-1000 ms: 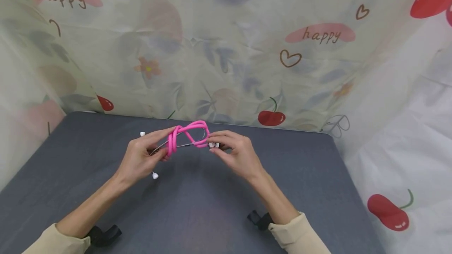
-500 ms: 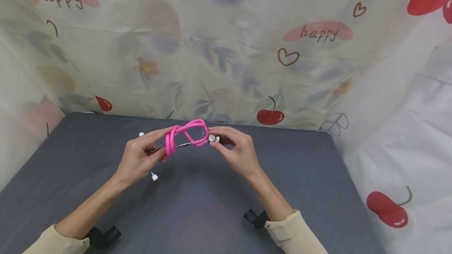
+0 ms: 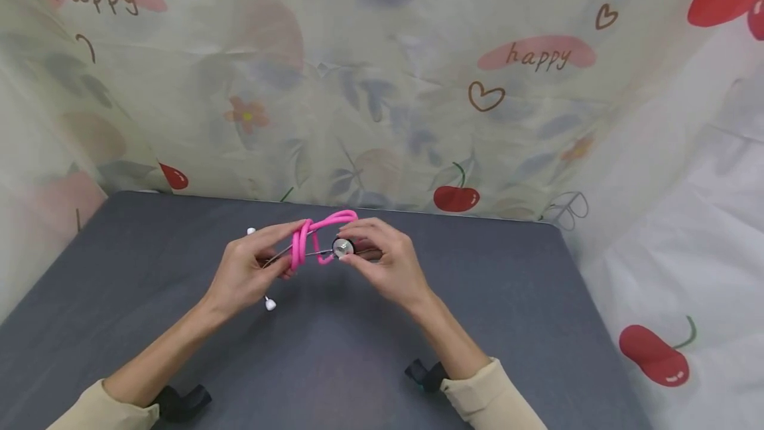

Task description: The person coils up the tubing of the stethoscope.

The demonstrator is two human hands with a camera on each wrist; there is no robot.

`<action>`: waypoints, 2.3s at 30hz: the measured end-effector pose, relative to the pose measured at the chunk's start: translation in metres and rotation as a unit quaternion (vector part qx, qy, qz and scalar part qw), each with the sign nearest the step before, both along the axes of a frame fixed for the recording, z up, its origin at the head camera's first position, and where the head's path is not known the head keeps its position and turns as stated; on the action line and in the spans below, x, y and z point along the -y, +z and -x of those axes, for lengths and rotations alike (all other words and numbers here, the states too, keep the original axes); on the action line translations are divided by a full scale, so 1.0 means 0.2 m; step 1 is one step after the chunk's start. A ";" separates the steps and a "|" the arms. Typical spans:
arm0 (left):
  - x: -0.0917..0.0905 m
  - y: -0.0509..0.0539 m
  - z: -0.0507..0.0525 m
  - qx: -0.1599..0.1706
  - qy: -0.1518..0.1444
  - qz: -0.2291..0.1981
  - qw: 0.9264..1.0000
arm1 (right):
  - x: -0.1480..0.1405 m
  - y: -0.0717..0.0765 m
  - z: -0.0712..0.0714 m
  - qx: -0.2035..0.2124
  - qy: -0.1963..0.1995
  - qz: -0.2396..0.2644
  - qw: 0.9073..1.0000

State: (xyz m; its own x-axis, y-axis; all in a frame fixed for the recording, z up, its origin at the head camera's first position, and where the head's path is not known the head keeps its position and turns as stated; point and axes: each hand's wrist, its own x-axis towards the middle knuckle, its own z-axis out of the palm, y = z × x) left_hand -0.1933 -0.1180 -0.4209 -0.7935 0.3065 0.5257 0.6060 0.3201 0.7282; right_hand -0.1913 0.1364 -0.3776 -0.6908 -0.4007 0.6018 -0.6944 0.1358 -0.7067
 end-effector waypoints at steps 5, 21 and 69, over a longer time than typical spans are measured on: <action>0.00 0.01 -0.01 -0.013 -0.009 0.008 1.000 | 0.00 -0.07 0.03 0.010 -0.048 0.026 0.998; 0.00 -0.02 -0.02 -0.014 -0.014 -0.013 1.000 | 0.02 -0.18 0.06 0.058 -0.131 0.051 0.988; -0.01 -0.05 -0.02 0.051 -0.048 -0.023 0.997 | 0.02 -0.24 0.08 0.205 -0.016 0.077 0.976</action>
State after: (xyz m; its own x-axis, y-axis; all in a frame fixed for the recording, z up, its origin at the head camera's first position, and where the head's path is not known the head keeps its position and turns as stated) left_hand -0.1899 -0.1168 -0.4319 -0.8115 0.3607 0.4598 0.5548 0.2282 0.8001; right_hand -0.2076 0.1333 -0.4266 -0.8964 -0.3021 0.3242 -0.3468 0.0229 -0.9376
